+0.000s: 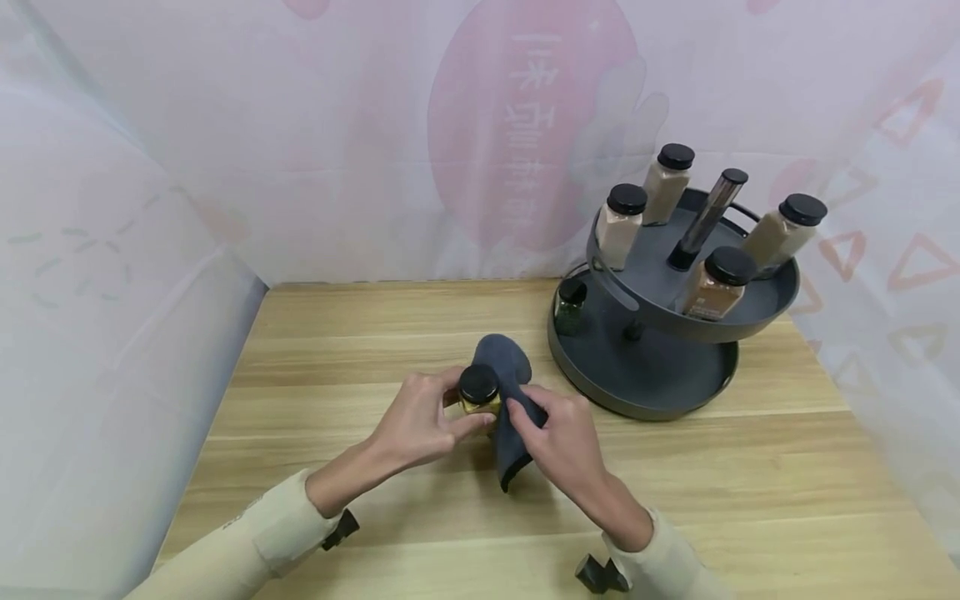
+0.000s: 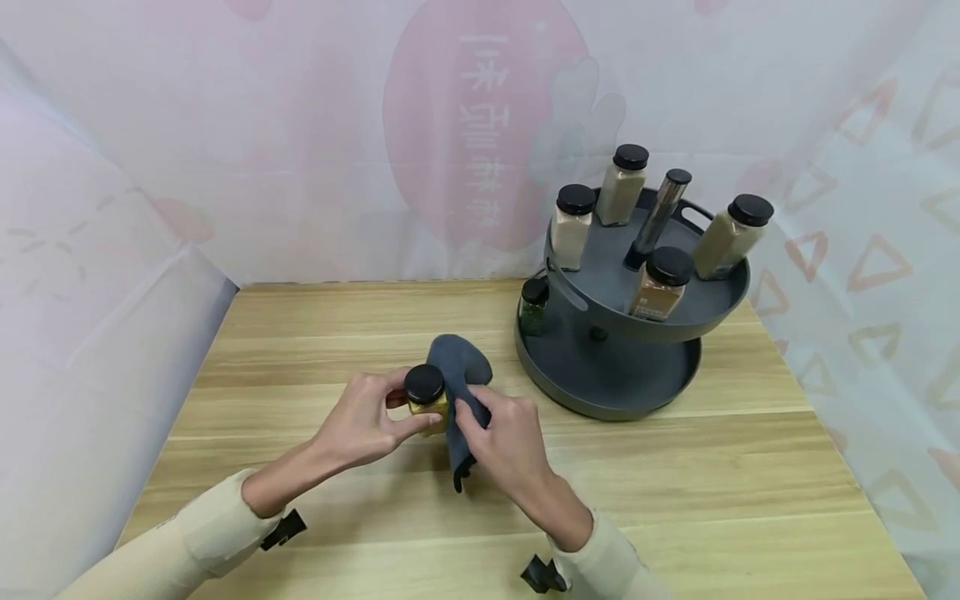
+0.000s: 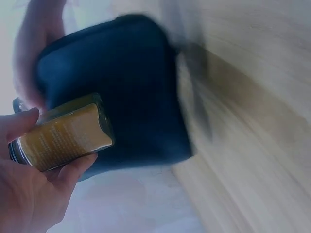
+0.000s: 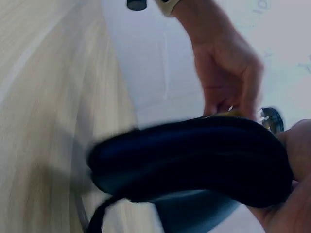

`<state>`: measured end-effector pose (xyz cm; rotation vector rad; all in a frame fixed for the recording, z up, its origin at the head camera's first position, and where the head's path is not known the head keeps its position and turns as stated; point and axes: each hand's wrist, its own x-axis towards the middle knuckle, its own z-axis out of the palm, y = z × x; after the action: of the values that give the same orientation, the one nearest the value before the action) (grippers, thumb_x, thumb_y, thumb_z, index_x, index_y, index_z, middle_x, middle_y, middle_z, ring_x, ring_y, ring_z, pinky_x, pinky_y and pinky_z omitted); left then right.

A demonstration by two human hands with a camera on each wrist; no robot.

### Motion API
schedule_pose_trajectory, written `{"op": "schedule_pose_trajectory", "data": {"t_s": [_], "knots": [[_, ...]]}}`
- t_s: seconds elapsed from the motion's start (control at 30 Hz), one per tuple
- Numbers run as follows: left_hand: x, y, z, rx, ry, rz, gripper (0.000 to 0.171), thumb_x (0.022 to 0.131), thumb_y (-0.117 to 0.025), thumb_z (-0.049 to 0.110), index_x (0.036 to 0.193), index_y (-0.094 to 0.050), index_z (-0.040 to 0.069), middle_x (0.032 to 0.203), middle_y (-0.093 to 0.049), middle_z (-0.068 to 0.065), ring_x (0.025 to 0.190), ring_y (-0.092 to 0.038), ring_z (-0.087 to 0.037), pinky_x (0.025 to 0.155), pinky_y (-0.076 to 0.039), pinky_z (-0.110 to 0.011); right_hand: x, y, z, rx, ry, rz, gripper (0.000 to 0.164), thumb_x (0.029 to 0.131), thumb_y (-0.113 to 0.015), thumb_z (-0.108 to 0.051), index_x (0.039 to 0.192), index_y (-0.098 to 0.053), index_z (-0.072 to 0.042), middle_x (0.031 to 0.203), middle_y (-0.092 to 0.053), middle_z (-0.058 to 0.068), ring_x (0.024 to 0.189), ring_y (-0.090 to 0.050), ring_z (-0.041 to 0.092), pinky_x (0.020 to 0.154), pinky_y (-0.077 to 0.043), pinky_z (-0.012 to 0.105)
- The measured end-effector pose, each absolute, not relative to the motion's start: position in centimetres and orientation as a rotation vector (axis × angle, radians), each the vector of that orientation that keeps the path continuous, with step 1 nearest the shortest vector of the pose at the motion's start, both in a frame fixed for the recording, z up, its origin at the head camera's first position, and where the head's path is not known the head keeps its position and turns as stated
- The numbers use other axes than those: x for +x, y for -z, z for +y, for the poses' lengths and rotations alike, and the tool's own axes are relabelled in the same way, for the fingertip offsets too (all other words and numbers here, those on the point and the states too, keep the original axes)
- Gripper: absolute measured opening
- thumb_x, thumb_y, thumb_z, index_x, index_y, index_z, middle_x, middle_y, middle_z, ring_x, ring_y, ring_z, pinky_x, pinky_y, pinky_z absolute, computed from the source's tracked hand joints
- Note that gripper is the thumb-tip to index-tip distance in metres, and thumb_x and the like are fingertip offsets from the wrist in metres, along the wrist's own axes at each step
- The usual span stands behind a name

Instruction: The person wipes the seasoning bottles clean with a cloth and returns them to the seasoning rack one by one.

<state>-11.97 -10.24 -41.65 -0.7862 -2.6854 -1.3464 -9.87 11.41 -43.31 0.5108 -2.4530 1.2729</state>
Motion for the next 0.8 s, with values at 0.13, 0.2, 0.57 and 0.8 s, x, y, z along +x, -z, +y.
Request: {"op": "schedule_pose_trajectory", "data": {"t_s": [0.13, 0.2, 0.57, 0.8], "knots": [[-11.8, 41.2, -10.3, -0.797, 1.375, -2.668, 0.042, 0.086, -0.09, 0.018, 0.124, -0.075, 0.006, 0.11, -0.08, -0.004, 0.098, -0.077, -0.017, 0.083, -0.063, -0.033, -10.2, 43.4, 11.7, 0.542, -1.255, -2.535, 0.011, 0.094, -0.075, -0.006, 0.103, -0.081, -0.002, 0.082, -0.078, 0.007, 0.059, -0.065, 0.003, 0.051, -0.052, 0.019], [-11.8, 41.1, -10.4, -0.808, 1.404, -2.658, 0.042, 0.086, -0.09, 0.017, 0.124, -0.074, 0.005, 0.11, -0.08, -0.005, 0.1, -0.077, -0.018, 0.085, -0.063, -0.033, -10.4, 43.6, 11.9, 0.543, -1.248, -2.548, 0.013, 0.094, -0.075, -0.006, 0.105, -0.081, -0.001, 0.084, -0.078, 0.008, 0.059, -0.063, 0.001, 0.051, -0.051, 0.018], [-11.7, 42.4, -11.3, -0.854, 1.515, -2.675, 0.03, 0.086, -0.088, 0.012, 0.112, -0.075, 0.008, 0.102, -0.078, 0.0, 0.1, -0.076, -0.015, 0.089, -0.062, -0.032, -10.8, 44.1, 13.9, 0.444, -1.225, -2.504, 0.011, 0.093, -0.078, -0.004, 0.102, -0.082, -0.002, 0.084, -0.079, 0.008, 0.055, -0.062, 0.001, 0.05, -0.051, 0.02], [-12.4, 44.6, -11.8, -0.868, 1.545, -2.723, 0.029, 0.084, -0.088, 0.011, 0.109, -0.075, 0.011, 0.103, -0.078, 0.003, 0.106, -0.075, -0.016, 0.094, -0.06, -0.032, -11.1, 43.5, 15.3, 0.35, -1.186, -2.481, 0.015, 0.092, -0.08, -0.005, 0.106, -0.081, 0.002, 0.097, -0.081, 0.015, 0.07, -0.076, 0.017, 0.065, -0.062, 0.035]]}}
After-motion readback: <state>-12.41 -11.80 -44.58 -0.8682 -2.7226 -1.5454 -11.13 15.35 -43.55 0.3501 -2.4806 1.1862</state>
